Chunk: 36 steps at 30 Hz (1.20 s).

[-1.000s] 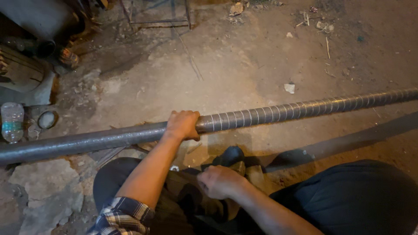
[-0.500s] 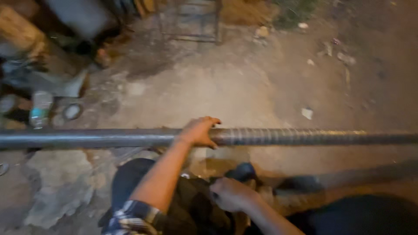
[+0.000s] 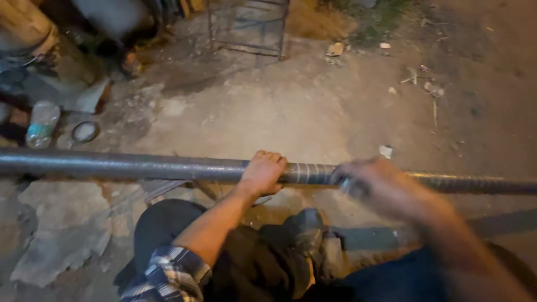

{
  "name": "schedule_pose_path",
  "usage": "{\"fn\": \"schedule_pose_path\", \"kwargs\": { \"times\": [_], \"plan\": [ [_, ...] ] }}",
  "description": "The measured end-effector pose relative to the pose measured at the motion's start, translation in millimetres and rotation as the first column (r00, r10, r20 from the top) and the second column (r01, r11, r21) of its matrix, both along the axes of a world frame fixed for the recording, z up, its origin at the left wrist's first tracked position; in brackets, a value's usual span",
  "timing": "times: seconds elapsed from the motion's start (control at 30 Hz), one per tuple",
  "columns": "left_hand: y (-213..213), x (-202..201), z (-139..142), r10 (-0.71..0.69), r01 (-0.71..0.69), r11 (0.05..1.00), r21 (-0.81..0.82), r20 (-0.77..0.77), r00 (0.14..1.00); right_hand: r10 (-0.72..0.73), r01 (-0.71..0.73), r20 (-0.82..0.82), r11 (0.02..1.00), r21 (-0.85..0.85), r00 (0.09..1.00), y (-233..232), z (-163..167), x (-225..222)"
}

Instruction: The person marks a long metal pipe with a white marker, creating evenly spaced lines along its length. They hold the pipe steady with one hand and draw lines with the other, occasionally rotating the pipe to continue marking.

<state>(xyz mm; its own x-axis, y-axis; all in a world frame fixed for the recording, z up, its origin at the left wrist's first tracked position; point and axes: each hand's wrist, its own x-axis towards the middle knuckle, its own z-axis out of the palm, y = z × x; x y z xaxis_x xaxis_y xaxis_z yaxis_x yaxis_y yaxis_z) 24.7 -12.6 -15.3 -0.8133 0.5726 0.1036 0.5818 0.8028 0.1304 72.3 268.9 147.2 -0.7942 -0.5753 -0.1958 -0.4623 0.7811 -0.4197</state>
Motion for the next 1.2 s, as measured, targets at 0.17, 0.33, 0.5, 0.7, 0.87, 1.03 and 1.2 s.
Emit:
{"fn": "schedule_pose_path", "kwargs": {
  "times": [0.17,0.33,0.5,0.7,0.87,1.03,1.2],
  "plan": [
    [-2.4,0.2,6.4,0.023,-0.024,0.999,0.034,0.036,0.999,-0.278,0.238,-0.194,0.949,-0.208,0.941,24.5,30.7,-40.2],
    [14.7,-2.0,19.5,0.129,-0.112,0.984,-0.141,0.122,0.984,-0.305,0.258,-0.153,0.929,-0.267,0.94,26.1,-2.1,-53.2],
    [12.7,-11.2,26.8,0.057,-0.041,0.996,-0.084,0.202,0.978,-0.235,0.224,0.009,0.912,-0.343,0.972,30.4,-5.9,-77.2],
    [1.3,-11.5,24.3,0.022,-0.039,0.998,0.058,0.269,0.963,-0.152,0.162,0.059,0.957,-0.242,0.987,24.3,-3.2,-91.9],
    [4.1,-10.3,25.9,0.075,-0.092,0.995,0.046,0.298,0.952,-0.165,0.171,0.048,0.964,-0.203,0.985,21.6,-3.4,-103.1],
    [8.4,-13.2,28.7,0.116,-0.118,0.993,-0.014,0.333,0.936,-0.168,0.177,0.059,0.962,-0.21,0.984,32.7,-5.9,-100.5],
    [8.4,-14.2,26.4,0.107,-0.108,0.994,-0.014,0.311,0.944,-0.149,0.157,0.053,0.958,-0.239,0.987,45.0,-10.4,-98.3]
  ]
}}
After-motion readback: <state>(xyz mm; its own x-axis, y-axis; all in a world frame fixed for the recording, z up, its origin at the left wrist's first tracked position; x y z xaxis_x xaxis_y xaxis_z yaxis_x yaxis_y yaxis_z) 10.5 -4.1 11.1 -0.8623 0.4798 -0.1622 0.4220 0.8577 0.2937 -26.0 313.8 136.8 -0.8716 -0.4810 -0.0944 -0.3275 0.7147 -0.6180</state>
